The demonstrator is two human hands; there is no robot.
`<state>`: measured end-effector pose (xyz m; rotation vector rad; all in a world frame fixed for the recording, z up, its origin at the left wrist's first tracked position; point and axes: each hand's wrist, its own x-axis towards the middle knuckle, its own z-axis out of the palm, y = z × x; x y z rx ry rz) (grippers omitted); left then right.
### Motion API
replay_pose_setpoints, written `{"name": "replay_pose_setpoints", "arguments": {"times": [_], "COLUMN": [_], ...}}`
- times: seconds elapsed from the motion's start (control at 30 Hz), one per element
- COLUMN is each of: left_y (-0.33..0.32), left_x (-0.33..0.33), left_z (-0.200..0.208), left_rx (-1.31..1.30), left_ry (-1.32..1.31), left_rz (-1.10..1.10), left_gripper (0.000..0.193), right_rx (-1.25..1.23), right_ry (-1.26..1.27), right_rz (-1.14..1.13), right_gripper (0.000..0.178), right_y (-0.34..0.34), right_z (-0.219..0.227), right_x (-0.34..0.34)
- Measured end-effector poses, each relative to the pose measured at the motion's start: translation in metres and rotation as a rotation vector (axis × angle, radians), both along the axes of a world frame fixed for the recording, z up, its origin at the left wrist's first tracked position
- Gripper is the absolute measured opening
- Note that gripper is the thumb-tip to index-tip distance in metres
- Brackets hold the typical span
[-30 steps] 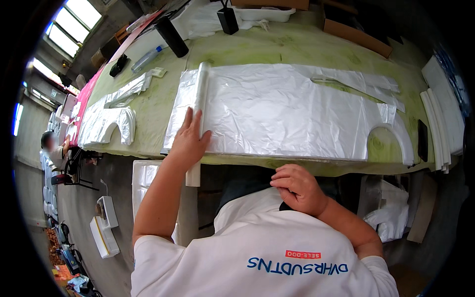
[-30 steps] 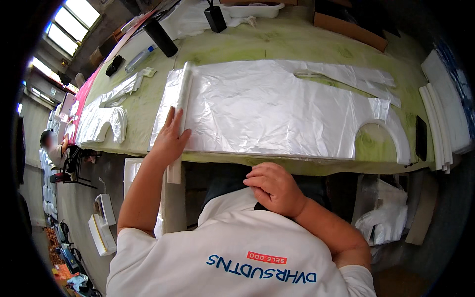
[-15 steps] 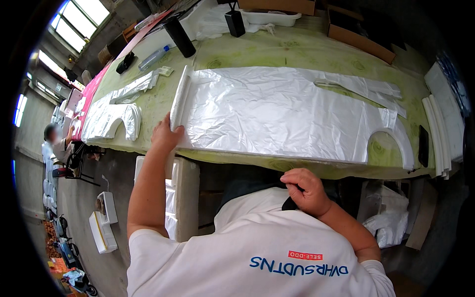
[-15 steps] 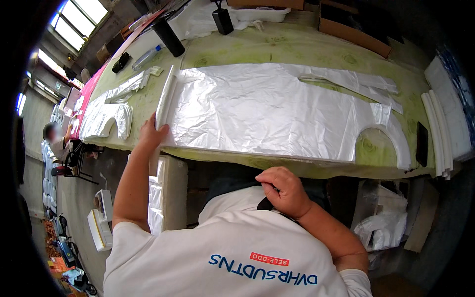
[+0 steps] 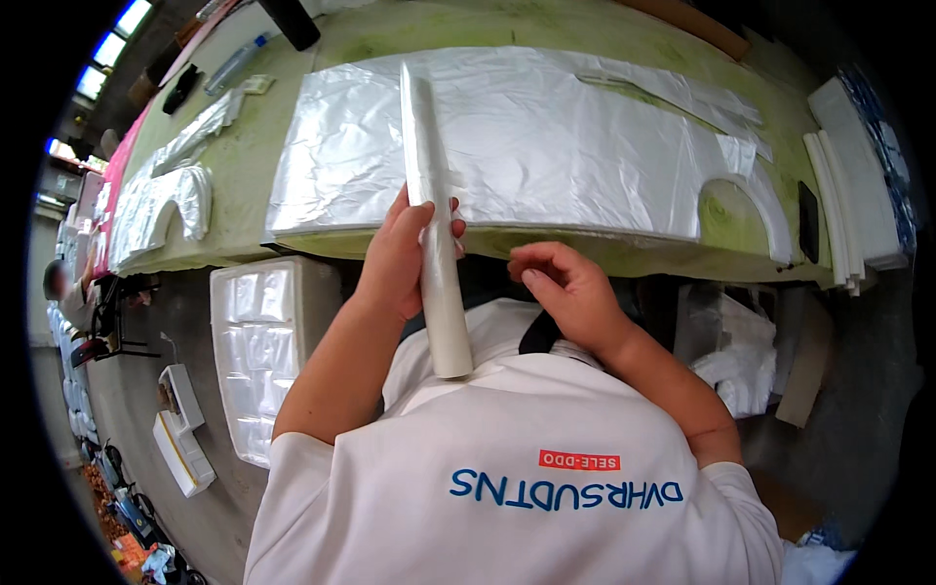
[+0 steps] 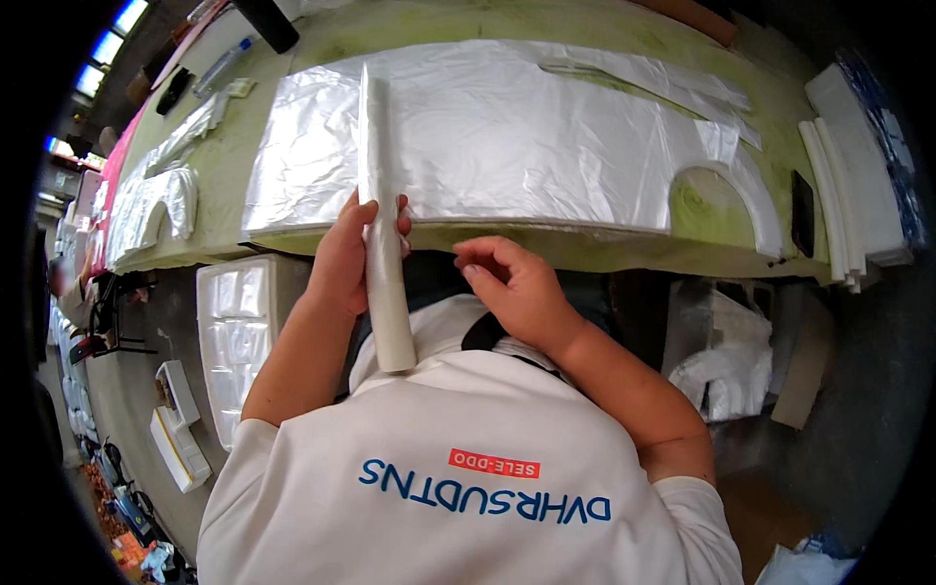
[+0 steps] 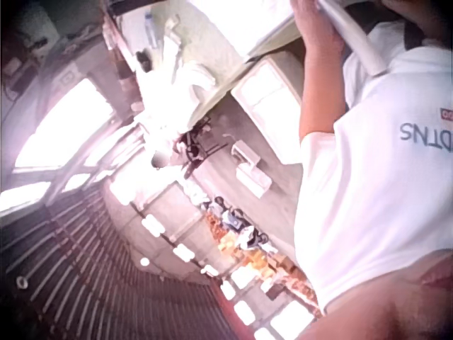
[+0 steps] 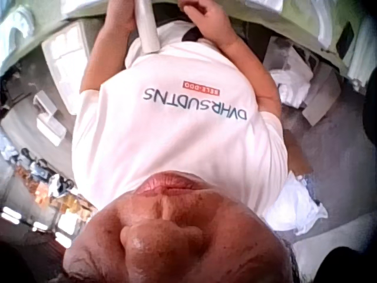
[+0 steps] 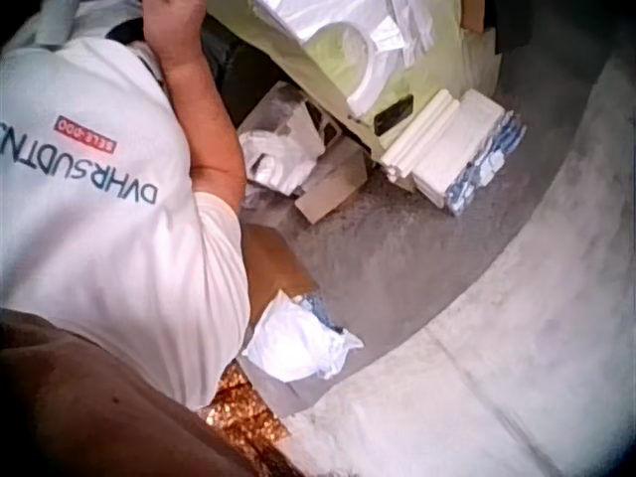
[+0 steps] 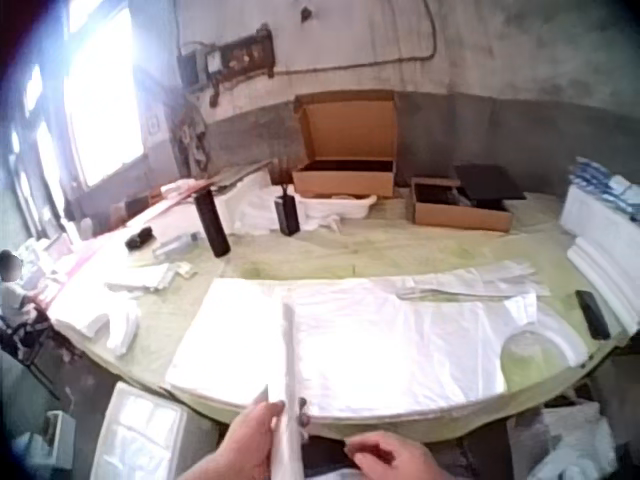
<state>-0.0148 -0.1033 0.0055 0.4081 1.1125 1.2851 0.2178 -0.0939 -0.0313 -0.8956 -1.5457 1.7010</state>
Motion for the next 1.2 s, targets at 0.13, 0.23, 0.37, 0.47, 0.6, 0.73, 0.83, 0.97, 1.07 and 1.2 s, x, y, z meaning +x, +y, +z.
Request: {"name": "replay_pose_setpoints", "arguments": {"times": [0.13, 0.23, 0.37, 0.47, 0.6, 0.73, 0.83, 0.97, 1.07, 1.2], "left_y": [-0.031, -0.052, -0.065, -0.064, -0.06, -0.041, -0.028, -0.025, -0.031, -0.033], "left_x": [0.023, 0.027, 0.027, 0.025, 0.026, 0.046, 0.061, 0.064, 0.064, 0.061], "left_z": [0.01, 0.014, 0.002, 0.001, -0.009, -0.004, -0.003, -0.02, -0.021, -0.025], "left_rx": [-0.042, -0.026, 0.021, 0.039, 0.143, 0.142, 0.13, 0.091, 0.146, 0.194], "left_ry": [0.119, 0.116, 0.118, 0.128, -0.037, -0.111, -0.096, 0.028, 0.077, 0.142], "left_rz": [-0.072, -0.121, -0.117, -0.121, -0.148, -0.088, -0.139, -0.228, -0.279, -0.347], "left_gripper": [0.086, 0.097, 0.103, 0.102, 0.095, 0.086, 0.083, 0.086, 0.093, 0.098], "right_rx": [-0.207, -0.391, -0.417, -0.449, -0.497, -0.448, -0.426, -0.535, -0.597, -0.526], "right_ry": [-0.004, -0.052, -0.083, -0.125, -0.078, 0.035, 0.026, 0.069, 0.233, 0.151], "right_rz": [0.004, 0.059, 0.204, 0.212, 0.191, 0.017, -0.082, -0.142, -0.117, -0.116], "right_gripper": [0.036, 0.041, 0.044, 0.046, 0.047, 0.046, 0.04, 0.039, 0.044, 0.047], "right_y": [0.007, 0.013, 0.018, 0.016, 0.014, 0.015, 0.023, 0.016, 0.011, 0.012], "right_z": [-0.001, 0.027, 0.036, 0.036, 0.035, 0.042, 0.031, 0.038, 0.024, 0.018], "right_x": [0.0, -0.012, -0.039, -0.053, -0.055, -0.051, -0.041, -0.024, -0.016, -0.02]}}
